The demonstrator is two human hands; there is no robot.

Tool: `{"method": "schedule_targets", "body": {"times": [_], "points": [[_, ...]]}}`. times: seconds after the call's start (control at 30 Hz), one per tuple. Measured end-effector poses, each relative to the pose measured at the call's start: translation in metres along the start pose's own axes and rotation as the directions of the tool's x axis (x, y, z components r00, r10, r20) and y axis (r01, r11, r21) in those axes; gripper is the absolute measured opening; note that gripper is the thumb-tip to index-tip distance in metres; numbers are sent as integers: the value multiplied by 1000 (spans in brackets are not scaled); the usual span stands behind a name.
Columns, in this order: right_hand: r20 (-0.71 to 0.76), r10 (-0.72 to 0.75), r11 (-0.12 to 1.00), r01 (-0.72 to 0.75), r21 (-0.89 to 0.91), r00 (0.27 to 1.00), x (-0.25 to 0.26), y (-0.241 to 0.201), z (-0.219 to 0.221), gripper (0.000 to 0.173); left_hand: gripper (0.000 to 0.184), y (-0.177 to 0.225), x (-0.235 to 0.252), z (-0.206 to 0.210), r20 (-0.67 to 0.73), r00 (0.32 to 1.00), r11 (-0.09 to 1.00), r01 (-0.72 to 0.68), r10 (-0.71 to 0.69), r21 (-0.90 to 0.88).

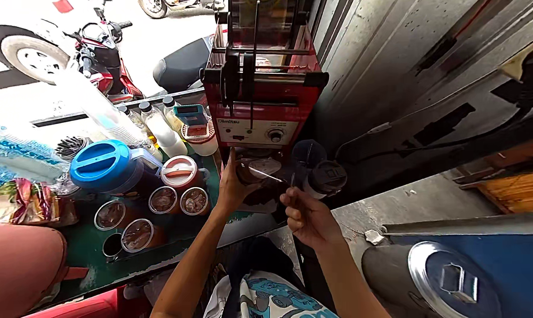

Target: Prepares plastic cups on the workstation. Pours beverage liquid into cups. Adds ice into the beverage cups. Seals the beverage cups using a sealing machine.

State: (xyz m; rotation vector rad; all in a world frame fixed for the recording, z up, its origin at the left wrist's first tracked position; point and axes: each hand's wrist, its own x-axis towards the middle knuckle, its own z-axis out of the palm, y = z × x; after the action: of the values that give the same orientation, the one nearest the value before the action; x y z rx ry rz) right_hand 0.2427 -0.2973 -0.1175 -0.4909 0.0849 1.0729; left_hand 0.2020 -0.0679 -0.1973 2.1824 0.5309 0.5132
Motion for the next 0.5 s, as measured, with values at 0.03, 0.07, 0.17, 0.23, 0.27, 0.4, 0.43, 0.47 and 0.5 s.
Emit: {"method": "schedule_targets", "body": {"times": [0.03, 0.07, 0.17, 0.23, 0.27, 0.4, 0.43, 0.47, 0.5], "points": [[-27, 18, 996, -20, -87, 999, -2, 9, -1, 38, 124, -5, -4, -12, 27, 1000, 999, -12, 13, -38], [-46, 21, 979, -30, -201, 999, -4, 16, 0, 36, 117, -11, -9, -24, 35, 999, 996, -21, 24, -88], [-36, -43, 828, 16, -561, 998, -1, 27, 0, 26, 90, -22, -30, -51, 22, 998, 938, 66, -63, -341], [-3, -102, 684, 68, -726, 995, 5, 26, 4, 23, 98, -12, -43, -56, 44, 990, 845, 134, -130, -518], [16, -121, 633, 90, -769, 992, 7, 24, 8, 22, 111, -5, -49, -54, 55, 990, 813, 137, -129, -565], [115, -208, 501, 207, -840, 971, 19, 13, 27, 21, 140, 26, -58, -22, -118, 993, 932, -59, 18, -359], [134, -223, 457, 225, -860, 966, 21, 11, 31, 21, 129, 33, -55, -13, -206, 977, 956, -112, 57, -271], [149, -241, 412, 240, -879, 959, 23, 8, 35, 21, 111, 39, -51, -5, -279, 956, 969, -153, 95, -195], [165, -265, 362, 257, -896, 950, 23, 6, 39, 21, 88, 43, -46, -1, -330, 933, 974, -193, 143, -122]]}}
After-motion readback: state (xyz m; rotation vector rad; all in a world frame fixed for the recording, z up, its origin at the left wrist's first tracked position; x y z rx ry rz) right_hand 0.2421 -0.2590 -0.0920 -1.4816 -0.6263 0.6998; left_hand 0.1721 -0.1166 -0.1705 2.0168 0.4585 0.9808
